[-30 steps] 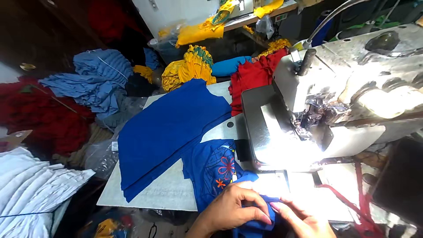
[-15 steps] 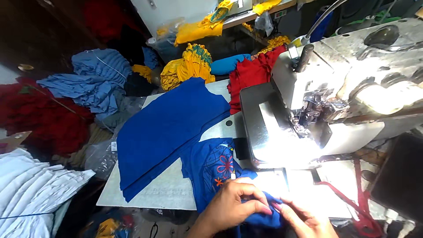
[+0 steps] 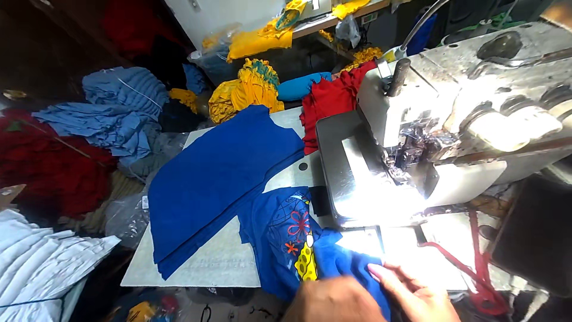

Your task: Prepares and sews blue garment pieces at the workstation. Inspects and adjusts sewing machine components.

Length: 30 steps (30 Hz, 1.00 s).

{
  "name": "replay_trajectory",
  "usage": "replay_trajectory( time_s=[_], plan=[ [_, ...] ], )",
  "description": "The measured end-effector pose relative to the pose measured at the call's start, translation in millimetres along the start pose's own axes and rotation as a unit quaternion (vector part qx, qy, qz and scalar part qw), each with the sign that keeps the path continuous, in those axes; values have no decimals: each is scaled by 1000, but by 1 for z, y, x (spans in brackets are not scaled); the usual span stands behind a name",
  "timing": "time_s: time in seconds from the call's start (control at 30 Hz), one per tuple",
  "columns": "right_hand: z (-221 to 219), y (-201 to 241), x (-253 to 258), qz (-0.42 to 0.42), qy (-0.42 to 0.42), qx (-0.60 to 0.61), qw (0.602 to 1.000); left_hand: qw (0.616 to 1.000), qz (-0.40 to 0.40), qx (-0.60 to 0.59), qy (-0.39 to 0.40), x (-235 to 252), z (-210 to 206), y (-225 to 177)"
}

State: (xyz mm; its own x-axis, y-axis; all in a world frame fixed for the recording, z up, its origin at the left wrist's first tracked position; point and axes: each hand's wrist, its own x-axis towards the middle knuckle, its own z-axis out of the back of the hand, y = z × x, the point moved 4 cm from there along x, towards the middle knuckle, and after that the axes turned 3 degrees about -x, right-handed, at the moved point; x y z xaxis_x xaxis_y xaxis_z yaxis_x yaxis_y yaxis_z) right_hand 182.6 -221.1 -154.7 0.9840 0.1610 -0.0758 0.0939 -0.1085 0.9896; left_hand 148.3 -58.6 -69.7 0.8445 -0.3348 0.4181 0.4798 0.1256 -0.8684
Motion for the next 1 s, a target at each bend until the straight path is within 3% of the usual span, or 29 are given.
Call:
replay_trajectory(
  time_s=[0.07,0.17,0.27,0.43,0.63,0.83,0.93,1.0],
  plan=[
    [-4,8,1,-8,-10,-5,1000,998,12,-53,34,3,-11,-9],
    [-3,4,-2,-1,12,-32,999,1000,25,-10,-16,7,-15,12],
    [-2,7,-4,-7,11,-24,1000,996,42,-83,-16,12,-19,14],
    [1,7,-7,4,14,20,1000,976,147,21,-157,8,-8,44],
    [1,4,-7,4,22,14,1000,974,153,19,-167,1,-3,65],
    [1,5,-5,157,39,-48,986,978,159,48,-127,5,-1,62],
    [2,0,-9,264,-10,-76,961,983,74,68,-156,10,1,55],
    [3,-1,-12,299,4,-87,950,984,23,60,-167,15,5,51]
  ],
)
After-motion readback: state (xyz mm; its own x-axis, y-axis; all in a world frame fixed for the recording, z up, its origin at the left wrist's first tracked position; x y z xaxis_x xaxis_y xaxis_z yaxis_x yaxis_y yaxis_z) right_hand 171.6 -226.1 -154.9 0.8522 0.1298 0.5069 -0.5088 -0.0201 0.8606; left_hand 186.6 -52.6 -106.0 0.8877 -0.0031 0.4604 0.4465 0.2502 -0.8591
